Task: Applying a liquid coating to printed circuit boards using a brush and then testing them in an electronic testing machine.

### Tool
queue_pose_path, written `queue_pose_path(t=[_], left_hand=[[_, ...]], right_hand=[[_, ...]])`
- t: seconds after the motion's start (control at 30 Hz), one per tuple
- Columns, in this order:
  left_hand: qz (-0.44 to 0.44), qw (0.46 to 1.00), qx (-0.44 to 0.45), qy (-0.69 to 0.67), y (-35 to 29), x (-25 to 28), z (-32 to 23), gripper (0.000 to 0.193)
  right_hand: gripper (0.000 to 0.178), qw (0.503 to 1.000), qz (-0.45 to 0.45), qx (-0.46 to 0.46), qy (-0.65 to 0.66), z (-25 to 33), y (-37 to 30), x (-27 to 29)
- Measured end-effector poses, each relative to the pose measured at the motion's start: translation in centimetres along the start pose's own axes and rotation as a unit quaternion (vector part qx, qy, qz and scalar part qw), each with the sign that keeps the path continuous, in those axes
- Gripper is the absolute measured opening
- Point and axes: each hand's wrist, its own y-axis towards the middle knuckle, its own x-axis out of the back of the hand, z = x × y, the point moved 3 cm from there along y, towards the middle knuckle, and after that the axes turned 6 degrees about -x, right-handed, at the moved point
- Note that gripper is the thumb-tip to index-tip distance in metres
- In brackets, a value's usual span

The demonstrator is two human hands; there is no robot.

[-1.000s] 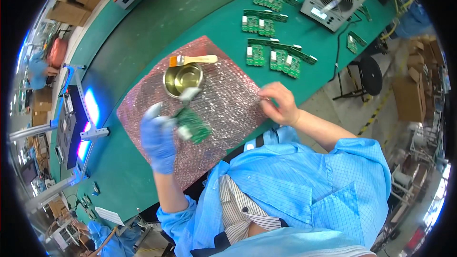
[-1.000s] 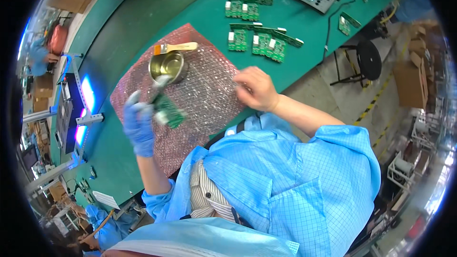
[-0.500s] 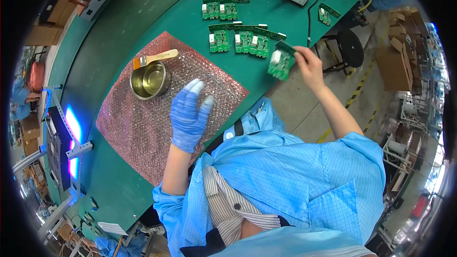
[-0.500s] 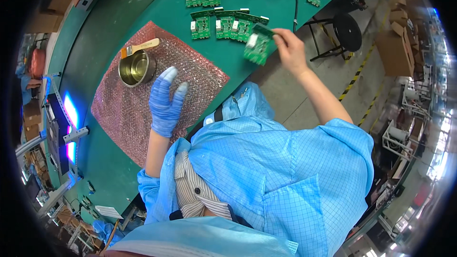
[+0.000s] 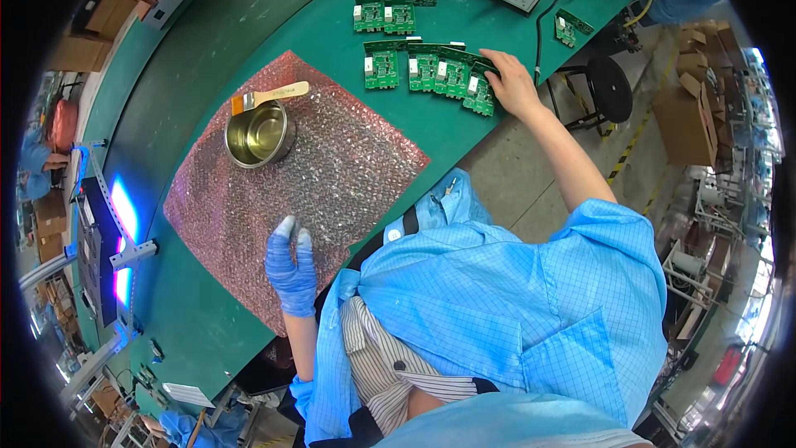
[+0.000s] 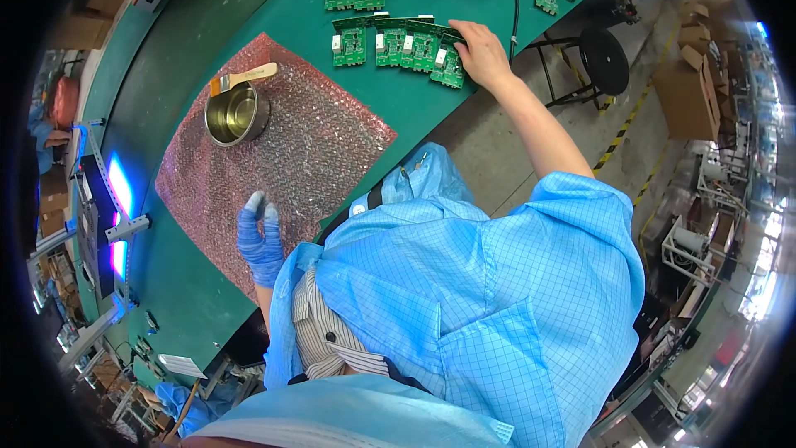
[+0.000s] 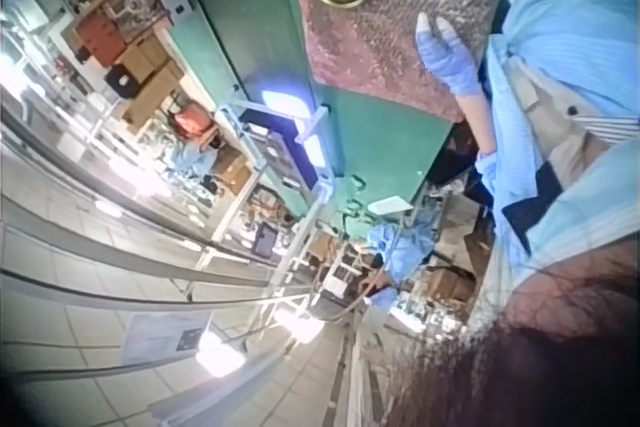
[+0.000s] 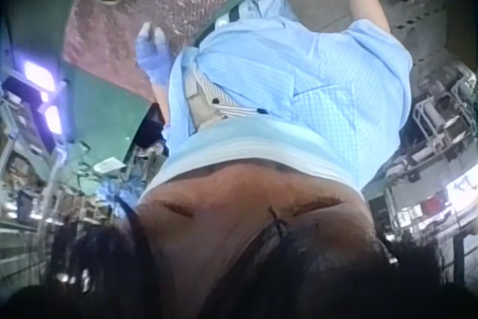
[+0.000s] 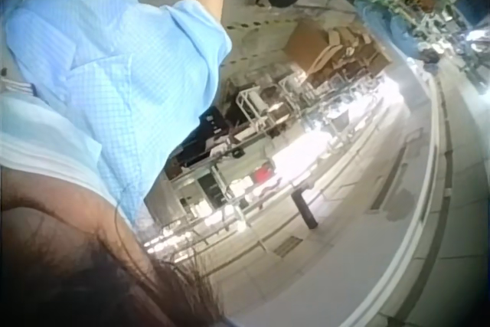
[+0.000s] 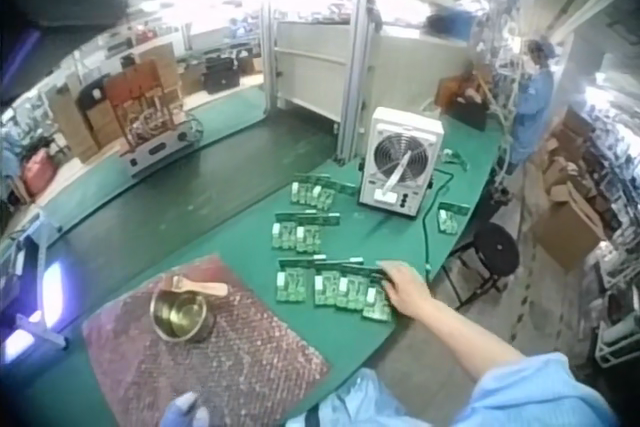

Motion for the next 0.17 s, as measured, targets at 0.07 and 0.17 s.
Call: queue_pose_path(t=[0.07, 0.17], left_hand=[[-0.006, 1.000, 0.001, 0.010, -0.9, 0.2, 1.2, 0.027], [-0.009, 1.000, 0.011, 0.008, -2.0, 0.1, 2.9, 0.026]], right_hand=[[0.033, 0.990, 0.129, -0.042, 0.039, -0.5, 0.7, 0.1], [0.033, 0.988, 0.153, -0.029, 0.021, -1.3, 1.7, -0.2]])
